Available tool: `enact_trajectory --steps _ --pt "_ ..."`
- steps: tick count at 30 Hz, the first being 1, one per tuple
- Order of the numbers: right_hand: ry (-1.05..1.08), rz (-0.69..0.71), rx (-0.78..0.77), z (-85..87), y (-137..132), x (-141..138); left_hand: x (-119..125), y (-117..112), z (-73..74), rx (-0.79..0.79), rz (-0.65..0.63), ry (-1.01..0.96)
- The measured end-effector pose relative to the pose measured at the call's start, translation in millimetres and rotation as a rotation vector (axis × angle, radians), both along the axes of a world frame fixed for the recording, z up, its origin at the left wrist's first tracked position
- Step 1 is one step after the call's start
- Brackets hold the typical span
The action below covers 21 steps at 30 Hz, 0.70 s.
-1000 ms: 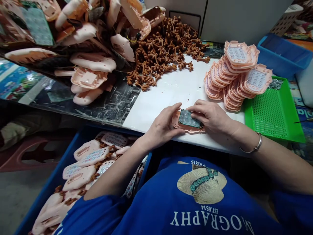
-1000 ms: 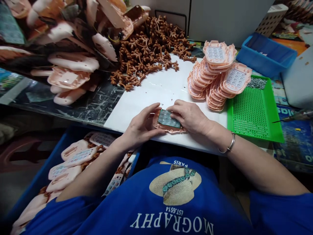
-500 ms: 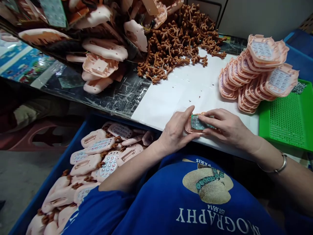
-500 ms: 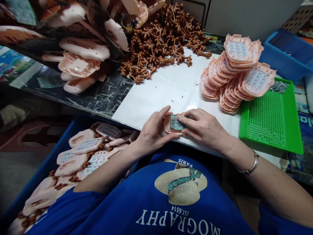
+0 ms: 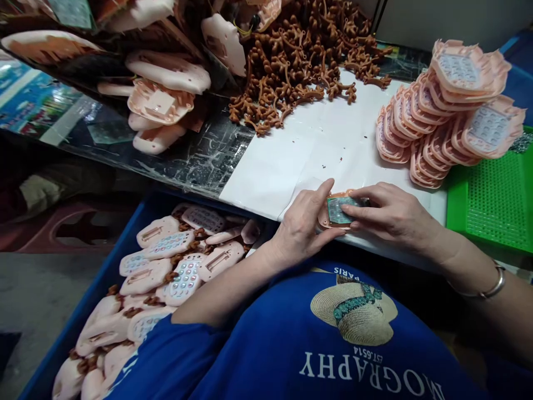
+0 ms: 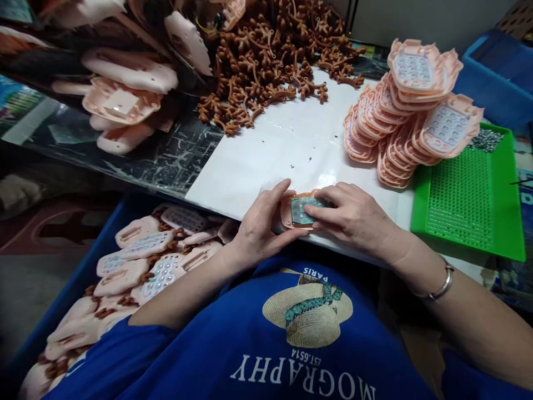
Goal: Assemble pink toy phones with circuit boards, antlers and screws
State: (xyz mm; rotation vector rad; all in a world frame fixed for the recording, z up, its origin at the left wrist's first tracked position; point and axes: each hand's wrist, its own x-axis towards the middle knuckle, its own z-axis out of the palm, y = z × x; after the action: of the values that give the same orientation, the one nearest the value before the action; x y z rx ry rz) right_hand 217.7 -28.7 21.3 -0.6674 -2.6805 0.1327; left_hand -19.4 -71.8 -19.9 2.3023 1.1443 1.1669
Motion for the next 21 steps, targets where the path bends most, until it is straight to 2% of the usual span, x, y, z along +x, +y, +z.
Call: enact_trajectory --steps 6,21 --pt "-0.037 -0.03 -0.047 6.9 -3.0 -2.4 1.6 -2.4 1.1 0.003 -0.005 -0.01" --pt "-0.04 -0.067 -0.062 6.4 -6.2 -4.9 1.8 -2.6 -0.9 -0.008 0.001 -0.002"
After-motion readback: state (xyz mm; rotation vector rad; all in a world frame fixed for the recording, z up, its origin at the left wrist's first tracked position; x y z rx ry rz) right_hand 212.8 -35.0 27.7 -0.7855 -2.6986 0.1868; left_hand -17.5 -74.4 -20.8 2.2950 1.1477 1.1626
